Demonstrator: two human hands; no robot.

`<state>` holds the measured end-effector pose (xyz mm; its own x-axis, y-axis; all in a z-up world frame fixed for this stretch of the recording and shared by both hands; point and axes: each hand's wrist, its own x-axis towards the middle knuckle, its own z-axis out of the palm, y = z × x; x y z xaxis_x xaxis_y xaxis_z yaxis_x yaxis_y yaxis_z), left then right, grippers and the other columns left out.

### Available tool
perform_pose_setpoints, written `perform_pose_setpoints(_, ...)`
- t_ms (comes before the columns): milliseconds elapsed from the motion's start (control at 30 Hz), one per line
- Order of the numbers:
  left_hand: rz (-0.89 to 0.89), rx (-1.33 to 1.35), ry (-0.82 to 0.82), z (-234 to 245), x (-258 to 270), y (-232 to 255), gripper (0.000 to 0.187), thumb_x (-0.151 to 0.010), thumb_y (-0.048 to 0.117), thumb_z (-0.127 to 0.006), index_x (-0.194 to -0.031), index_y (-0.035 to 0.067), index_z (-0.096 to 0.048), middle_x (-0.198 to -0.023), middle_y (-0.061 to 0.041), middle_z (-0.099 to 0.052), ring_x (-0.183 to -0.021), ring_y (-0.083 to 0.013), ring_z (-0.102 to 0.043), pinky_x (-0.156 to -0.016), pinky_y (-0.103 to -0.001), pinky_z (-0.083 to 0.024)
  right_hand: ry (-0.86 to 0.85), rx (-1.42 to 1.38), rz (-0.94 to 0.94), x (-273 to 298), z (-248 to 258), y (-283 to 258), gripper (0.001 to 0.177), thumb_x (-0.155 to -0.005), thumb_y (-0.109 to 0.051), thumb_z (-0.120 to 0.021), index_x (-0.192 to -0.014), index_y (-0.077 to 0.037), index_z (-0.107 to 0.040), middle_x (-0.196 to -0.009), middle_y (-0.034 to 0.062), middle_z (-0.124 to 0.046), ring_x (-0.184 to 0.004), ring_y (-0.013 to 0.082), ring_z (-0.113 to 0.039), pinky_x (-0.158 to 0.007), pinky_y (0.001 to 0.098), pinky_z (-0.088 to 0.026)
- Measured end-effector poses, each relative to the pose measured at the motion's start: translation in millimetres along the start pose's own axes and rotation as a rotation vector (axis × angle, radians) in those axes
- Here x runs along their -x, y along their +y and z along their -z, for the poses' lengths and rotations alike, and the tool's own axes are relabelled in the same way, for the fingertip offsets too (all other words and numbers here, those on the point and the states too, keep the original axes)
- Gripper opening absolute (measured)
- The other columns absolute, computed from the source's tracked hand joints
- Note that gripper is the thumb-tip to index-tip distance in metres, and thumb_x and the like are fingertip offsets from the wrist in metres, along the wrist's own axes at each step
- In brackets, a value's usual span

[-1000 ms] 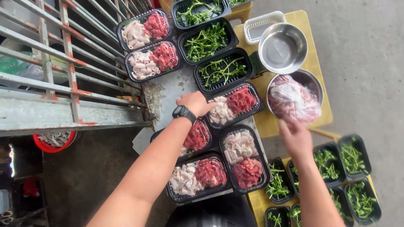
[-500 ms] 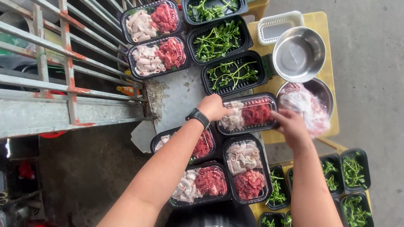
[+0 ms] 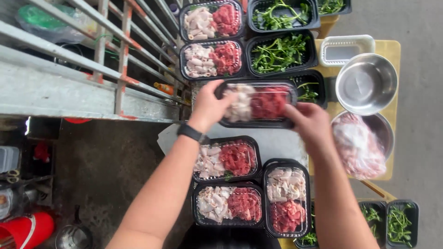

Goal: The person arranges and stacks multiple black plastic containers filled with raw meat and vegetables on a metal table. They repeatedly pick up, move, and reposition the containers to organize them into neat rows.

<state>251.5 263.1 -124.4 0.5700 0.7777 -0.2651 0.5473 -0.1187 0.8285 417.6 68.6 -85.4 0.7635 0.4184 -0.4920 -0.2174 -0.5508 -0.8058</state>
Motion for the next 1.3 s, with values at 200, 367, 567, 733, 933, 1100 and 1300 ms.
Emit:
perform_pose_setpoints(200,0.374,0.000,0.107,55,-15,-108,0.074,-0.080,0.043,-0.084,-0.141,0.009,-0.060,-0.133,-0.016,-0.067,-0.128,-0.0295,-0.061,-0.101,-0.038,-0.055,-0.220,0.074,-0.062,-19,-94,2,0.043,-0.097,-0.032,-0.075,-0.122,0.003,-0.071,-0.107,0.0253,-0.074,-0.097,0.0347,-0.074,-0.072,0.0425,-0.062)
perform_pose_setpoints(367,0.495,0.004,0.073,54,-15,-158,0.082,-0.079,0.047,-0.084,-0.147,0.011,-0.055,-0.141,-0.015,-0.062,-0.132,-0.0291,-0.057,-0.104,-0.038,-0.053,-0.316,0.204,-0.051,-44,-119,43,0.034,-0.093,-0.001,-0.072,-0.126,0.005,-0.068,-0.105,0.0273,-0.073,-0.096,0.0417,-0.074,-0.077,0.0468,-0.063)
perform_pose_setpoints(567,0.432,0.102,0.099,60,1,-137,0.079,-0.083,0.040,-0.084,-0.149,0.008,-0.053,-0.139,-0.021,-0.063,-0.133,-0.0355,-0.057,-0.105,-0.041,-0.051,-0.238,0.623,0.188,-59,-123,66,0.061,-0.085,-0.010,-0.080,-0.144,-0.010,-0.061,-0.097,0.0148,-0.077,-0.102,0.0333,-0.074,-0.090,0.0483,-0.060)
perform_pose_setpoints(733,0.379,0.096,0.144,51,-6,-158,0.077,-0.078,0.042,-0.089,-0.142,0.013,-0.060,-0.128,-0.016,-0.070,-0.125,-0.0308,-0.064,-0.100,-0.037,-0.055,-0.340,0.908,0.523,-22,-119,-8,0.079,-0.078,-0.019,-0.081,-0.151,-0.013,-0.053,-0.132,0.0257,-0.058,-0.121,0.0499,-0.059,-0.105,0.0603,-0.048)
perform_pose_setpoints(933,0.367,0.385,0.209,49,-4,-187,0.065,-0.084,0.034,-0.085,-0.139,0.009,-0.062,-0.121,-0.016,-0.072,-0.112,-0.0235,-0.069,-0.089,-0.033,-0.061,-0.601,0.948,0.694,-37,-145,-16,0.101,-0.066,-0.030,-0.094,-0.155,-0.013,-0.049,-0.158,0.0241,-0.042,-0.142,0.0492,-0.043,-0.112,0.0590,-0.043)
perform_pose_setpoints(1100,0.471,0.492,0.188,49,15,-179,0.036,-0.103,0.013,-0.058,-0.137,0.003,-0.062,-0.114,-0.018,-0.073,-0.096,-0.0272,-0.074,-0.070,-0.039,-0.067,-0.571,1.101,0.737,-41,-145,-2,0.109,-0.061,-0.040,-0.096,-0.155,-0.018,-0.047,-0.153,0.0219,-0.044,-0.142,0.0453,-0.044,-0.101,0.0604,-0.053)
perform_pose_setpoints(1300,0.546,0.439,0.212,50,14,-183,0.031,-0.099,0.019,-0.061,-0.124,0.002,-0.070,-0.098,-0.017,-0.076,-0.076,-0.0300,-0.077,-0.057,-0.043,-0.068,-0.580,1.254,0.813,-46,-153,-3,0.102,-0.062,-0.043,-0.096,-0.151,-0.015,-0.053,-0.139,0.0199,-0.058,-0.131,0.0414,-0.057,-0.090,0.0509,-0.061)
